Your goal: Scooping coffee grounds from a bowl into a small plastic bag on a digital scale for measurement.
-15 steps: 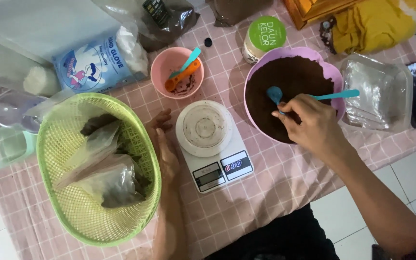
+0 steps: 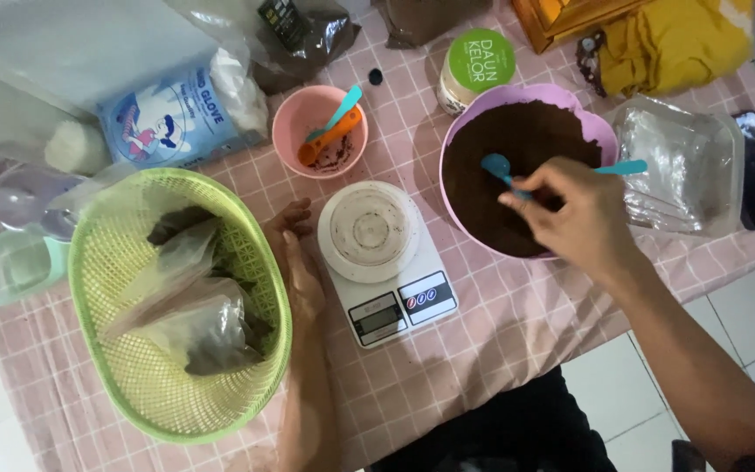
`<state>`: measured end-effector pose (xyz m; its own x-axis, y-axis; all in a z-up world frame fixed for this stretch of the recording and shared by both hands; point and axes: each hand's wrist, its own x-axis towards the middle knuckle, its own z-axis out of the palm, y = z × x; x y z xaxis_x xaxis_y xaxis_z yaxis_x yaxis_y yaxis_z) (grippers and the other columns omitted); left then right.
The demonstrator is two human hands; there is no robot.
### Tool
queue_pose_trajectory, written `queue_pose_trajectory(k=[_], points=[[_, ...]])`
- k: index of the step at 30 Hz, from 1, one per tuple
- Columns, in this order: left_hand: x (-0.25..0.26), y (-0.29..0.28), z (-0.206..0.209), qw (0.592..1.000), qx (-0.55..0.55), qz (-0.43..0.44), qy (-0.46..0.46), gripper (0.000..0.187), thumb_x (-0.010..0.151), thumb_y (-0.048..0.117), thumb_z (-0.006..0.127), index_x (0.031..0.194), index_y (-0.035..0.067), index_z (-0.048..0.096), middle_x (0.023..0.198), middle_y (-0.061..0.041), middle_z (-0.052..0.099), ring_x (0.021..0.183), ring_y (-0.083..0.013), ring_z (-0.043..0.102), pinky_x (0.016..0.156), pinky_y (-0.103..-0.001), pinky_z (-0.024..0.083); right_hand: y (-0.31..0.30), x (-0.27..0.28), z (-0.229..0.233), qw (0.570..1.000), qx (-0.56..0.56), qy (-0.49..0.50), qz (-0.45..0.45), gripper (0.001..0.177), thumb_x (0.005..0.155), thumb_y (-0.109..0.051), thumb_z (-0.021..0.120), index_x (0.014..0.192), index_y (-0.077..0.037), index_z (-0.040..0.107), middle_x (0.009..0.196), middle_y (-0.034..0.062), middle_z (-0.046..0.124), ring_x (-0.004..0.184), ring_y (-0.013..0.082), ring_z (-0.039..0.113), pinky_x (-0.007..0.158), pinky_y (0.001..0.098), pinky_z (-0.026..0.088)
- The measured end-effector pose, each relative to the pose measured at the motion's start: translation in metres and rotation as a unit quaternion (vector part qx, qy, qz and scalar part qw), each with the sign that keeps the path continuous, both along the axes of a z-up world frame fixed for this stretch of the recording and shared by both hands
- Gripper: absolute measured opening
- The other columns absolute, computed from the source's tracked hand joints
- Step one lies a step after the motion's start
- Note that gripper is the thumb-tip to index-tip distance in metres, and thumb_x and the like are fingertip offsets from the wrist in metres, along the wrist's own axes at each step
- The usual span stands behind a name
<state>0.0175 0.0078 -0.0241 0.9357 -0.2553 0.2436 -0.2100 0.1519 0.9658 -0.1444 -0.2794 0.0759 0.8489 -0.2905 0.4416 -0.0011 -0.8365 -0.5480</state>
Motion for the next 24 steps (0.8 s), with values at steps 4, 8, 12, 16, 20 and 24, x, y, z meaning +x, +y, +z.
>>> queue_pose_trajectory(k=[4, 8, 12, 16, 20, 24], points=[[-0.005, 0.001, 0.012, 0.998, 0.053, 0.032, 0.002, 0.044, 0.109, 0.039, 0.033, 0.128, 0.006, 0.055, 0.131, -0.009, 0.06, 0.105, -0.0178, 0.057, 0.093, -0.031, 0.048, -0.016, 0.005, 0.009, 0.988, 0.139, 0.025, -0.068, 0.013, 0.101, 0.004, 0.08, 0.106, 0.006, 0.068, 0.09, 0.0155, 0.074, 0.071, 0.0183, 0.071, 0.065, 0.0267, 0.058], [-0.008, 0.0, 0.033, 0.995, 0.097, 0.033, -0.009, 0.041, 0.109, 0.031, 0.032, 0.129, 0.005, 0.057, 0.13, -0.01, 0.06, 0.11, -0.0204, 0.059, 0.097, -0.032, 0.047, -0.031, 0.014, 0.011, 0.939, 0.302, -0.033, -0.162, 0.018, 0.105, 0.002, 0.079, 0.111, 0.008, 0.063, 0.099, 0.0212, 0.07, 0.074, 0.0257, 0.076, 0.065, 0.0309, 0.069], [-0.011, 0.001, 0.047, 0.993, 0.11, 0.032, -0.026, 0.044, 0.11, 0.034, 0.031, 0.127, 0.004, 0.058, 0.125, -0.01, 0.06, 0.107, -0.0205, 0.059, 0.097, -0.032, 0.049, -0.038, 0.015, 0.009, 0.903, 0.375, -0.068, -0.197, 0.017, 0.104, -0.005, 0.081, 0.115, 0.003, 0.071, 0.087, 0.0113, 0.07, 0.069, 0.0205, 0.075, 0.065, 0.0249, 0.069], [-0.008, 0.002, 0.034, 0.995, 0.098, 0.021, -0.008, 0.041, 0.11, 0.03, 0.032, 0.128, 0.003, 0.056, 0.125, -0.011, 0.059, 0.107, -0.0209, 0.058, 0.097, -0.033, 0.047, -0.044, 0.012, 0.008, 0.88, 0.412, -0.07, -0.224, 0.015, 0.1, -0.009, 0.082, 0.109, -0.003, 0.072, 0.093, 0.0064, 0.073, 0.067, 0.0196, 0.074, 0.066, 0.0266, 0.07], [-0.008, 0.003, 0.043, 0.994, 0.107, 0.027, -0.019, 0.042, 0.11, 0.034, 0.032, 0.124, 0.004, 0.058, 0.121, -0.01, 0.061, 0.103, -0.0201, 0.06, 0.094, -0.031, 0.048, -0.047, 0.009, 0.012, 0.858, 0.452, -0.078, -0.23, 0.011, 0.102, -0.009, 0.08, 0.104, -0.003, 0.071, 0.09, 0.0096, 0.075, 0.068, 0.0183, 0.073, 0.068, 0.0261, 0.069], [-0.01, 0.004, 0.047, 0.993, 0.106, 0.042, -0.027, 0.04, 0.111, 0.033, 0.034, 0.124, 0.006, 0.06, 0.117, -0.008, 0.062, 0.105, -0.0187, 0.061, 0.097, -0.03, 0.049, -0.035, 0.011, 0.021, 0.835, 0.496, -0.07, -0.227, 0.007, 0.102, -0.012, 0.08, 0.101, -0.01, 0.074, 0.092, 0.0044, 0.075, 0.069, 0.0144, 0.071, 0.07, 0.0204, 0.069]])
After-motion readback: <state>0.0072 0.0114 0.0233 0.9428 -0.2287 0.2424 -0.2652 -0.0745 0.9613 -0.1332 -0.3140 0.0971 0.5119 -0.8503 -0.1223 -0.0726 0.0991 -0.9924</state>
